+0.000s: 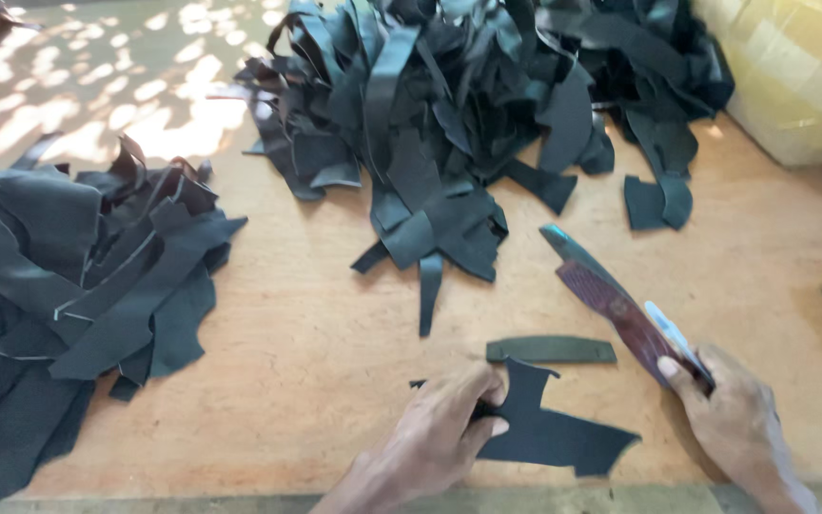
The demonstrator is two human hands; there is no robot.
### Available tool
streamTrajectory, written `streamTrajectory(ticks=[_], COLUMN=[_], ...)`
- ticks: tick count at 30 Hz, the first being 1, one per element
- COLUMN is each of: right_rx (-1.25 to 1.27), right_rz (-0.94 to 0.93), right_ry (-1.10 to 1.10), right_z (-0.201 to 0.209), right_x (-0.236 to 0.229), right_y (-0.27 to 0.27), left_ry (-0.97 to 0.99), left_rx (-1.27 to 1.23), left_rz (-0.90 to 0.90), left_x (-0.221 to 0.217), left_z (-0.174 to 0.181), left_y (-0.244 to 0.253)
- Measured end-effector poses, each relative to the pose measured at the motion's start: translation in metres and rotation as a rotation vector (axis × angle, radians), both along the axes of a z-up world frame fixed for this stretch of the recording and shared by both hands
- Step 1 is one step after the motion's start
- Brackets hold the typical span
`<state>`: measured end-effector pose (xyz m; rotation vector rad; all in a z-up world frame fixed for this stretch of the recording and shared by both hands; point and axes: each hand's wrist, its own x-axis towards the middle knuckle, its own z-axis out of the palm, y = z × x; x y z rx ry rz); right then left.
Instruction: The person traces the outline of a patterned leather piece onto several black leather scraps using a pen on a wooden workbench.
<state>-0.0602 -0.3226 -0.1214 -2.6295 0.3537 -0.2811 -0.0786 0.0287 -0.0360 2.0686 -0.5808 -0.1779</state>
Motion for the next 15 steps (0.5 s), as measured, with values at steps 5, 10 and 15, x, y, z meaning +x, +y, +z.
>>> streamTrajectory(ticks=[5,10,15], right_rx=[0.029,0.079,0.124], right_rz=[-0.058,-0.084,-0.011], right_ry=[0.07,0.058,0.168], right_z=[-0.037,-0.093,-0.148], right_x=[0.006,0.023,0.048], right_y=[-0.022,-0.055,-0.093], left_ry=[0.14,-0.172,-0.676], left_rx=[-0.138,-0.092,0.847], left_rz=[0.504,0.915,1.134], left_x=[0.01,0.037,0.064], left_z=[0.02,0.081,0.064], left_y=[0.086,0.239,0.261])
